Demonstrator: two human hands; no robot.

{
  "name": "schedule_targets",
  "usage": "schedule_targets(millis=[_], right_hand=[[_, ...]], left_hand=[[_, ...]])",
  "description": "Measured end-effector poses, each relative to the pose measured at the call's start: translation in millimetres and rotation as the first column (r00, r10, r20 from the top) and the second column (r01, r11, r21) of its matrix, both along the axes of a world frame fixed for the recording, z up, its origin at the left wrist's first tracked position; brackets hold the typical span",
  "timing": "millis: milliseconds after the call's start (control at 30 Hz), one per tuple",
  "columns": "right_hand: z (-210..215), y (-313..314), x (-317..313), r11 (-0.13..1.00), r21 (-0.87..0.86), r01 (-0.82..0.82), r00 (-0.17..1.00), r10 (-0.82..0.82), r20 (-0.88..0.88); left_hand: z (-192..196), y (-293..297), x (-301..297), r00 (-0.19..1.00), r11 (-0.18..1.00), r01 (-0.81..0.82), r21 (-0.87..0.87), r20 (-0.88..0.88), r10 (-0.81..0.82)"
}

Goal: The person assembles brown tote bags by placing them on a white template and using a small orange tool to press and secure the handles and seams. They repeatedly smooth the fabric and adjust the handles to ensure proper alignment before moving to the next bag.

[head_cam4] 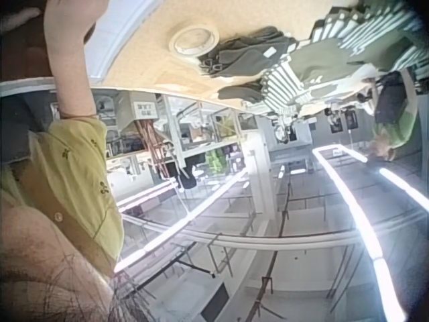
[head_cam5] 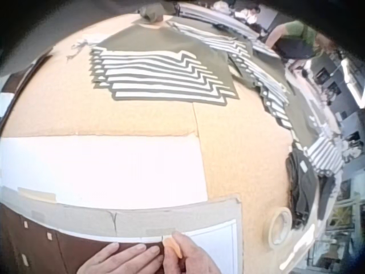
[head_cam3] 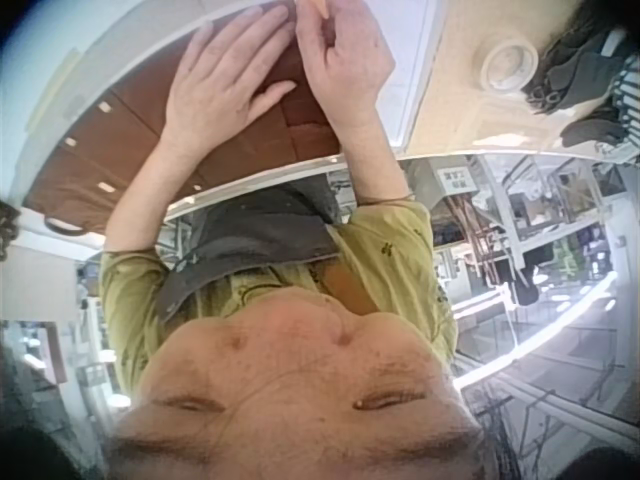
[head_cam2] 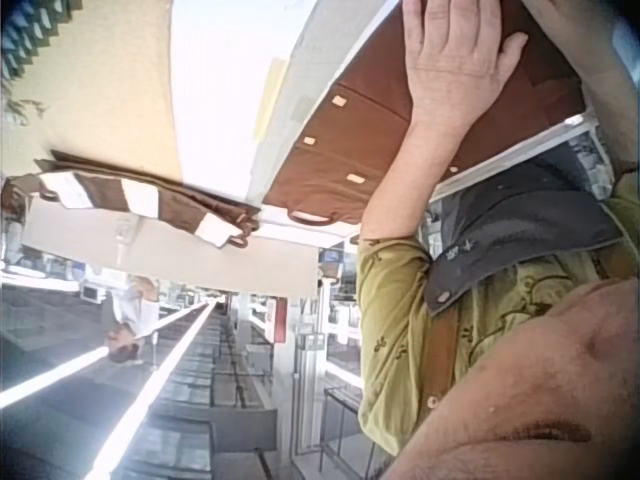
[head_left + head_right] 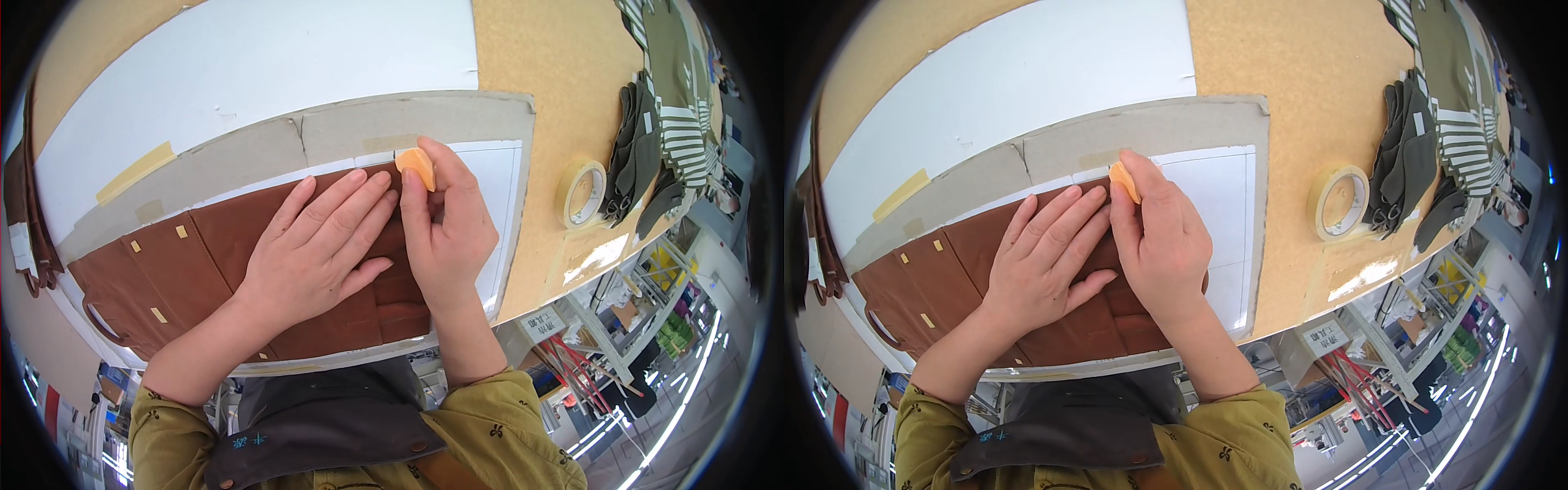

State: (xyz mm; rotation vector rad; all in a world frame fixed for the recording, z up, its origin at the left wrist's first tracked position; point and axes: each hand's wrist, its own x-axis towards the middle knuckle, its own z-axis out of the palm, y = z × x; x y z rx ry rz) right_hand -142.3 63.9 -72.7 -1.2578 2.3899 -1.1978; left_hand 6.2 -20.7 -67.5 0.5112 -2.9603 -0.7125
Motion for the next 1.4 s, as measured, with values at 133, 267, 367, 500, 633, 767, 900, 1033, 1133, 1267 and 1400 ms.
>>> schedule_targets(millis=[133,267,367,500,633,767,900,1033,1133,1267,1400], right_hand=[[-0.2,-1.7,0.0,1.000,0.005,0.001,1.000,-0.001,-0.013],[-1.1,-1.5,1.0,1.000,0.015,0.005,1.000,-0.005,-0.021],[-1.2,-1.8,1.8,1.000,0.015,0.017,1.000,-0.017,-0.025],[-2.6,-3.3,2.8,1.000,0.017,0.025,0.999,-0.024,-0.031],[-1.8,-1.2,2.7,1.000,0.020,0.015,0.999,-0.014,-0.032],[-2.3,-2.4,2.9,1.000,0.020,0.016,0.998,-0.015,-0.054],[-2.2,-2.0,2.7,0.999,0.035,0.015,0.998,-0.013,-0.066],[-0.7,3.3,1.2,0.998,-0.032,0.052,0.998,-0.050,0.048],[-2.7,9.0,1.5,0.988,-0.118,0.104,0.975,-0.078,0.207],[-2.3,13.7,1.0,0.986,-0.106,0.129,0.944,-0.089,0.317],[-0.6,8.7,5.1,0.962,-0.189,0.198,0.903,-0.104,0.416]], left_hand=[[0.1,-0.5,0.1,1.000,1.000,0.002,-0.002,0.000,-0.002],[-0.4,0.1,0.2,1.000,1.000,0.002,-0.011,-0.001,-0.002],[-1.0,0.1,0.5,1.000,1.000,0.003,-0.006,-0.003,-0.003],[-2.2,-0.6,1.0,1.000,1.000,0.002,0.000,-0.005,-0.002],[-1.0,-0.2,0.7,1.000,1.000,0.004,0.000,-0.010,-0.004],[-1.1,-0.5,0.8,1.000,1.000,0.001,0.011,-0.015,-0.001],[-1.7,-0.2,0.9,1.000,1.000,0.001,0.012,-0.010,0.000],[-0.7,-0.4,0.4,1.000,1.000,0.000,0.018,0.000,0.000],[-0.5,-0.3,0.4,1.000,1.000,0.001,0.015,0.001,-0.001],[-0.3,-0.1,0.6,1.000,1.000,0.001,0.013,0.003,-0.001],[-0.5,-0.4,1.0,1.000,1.000,0.007,0.010,0.004,-0.007]])
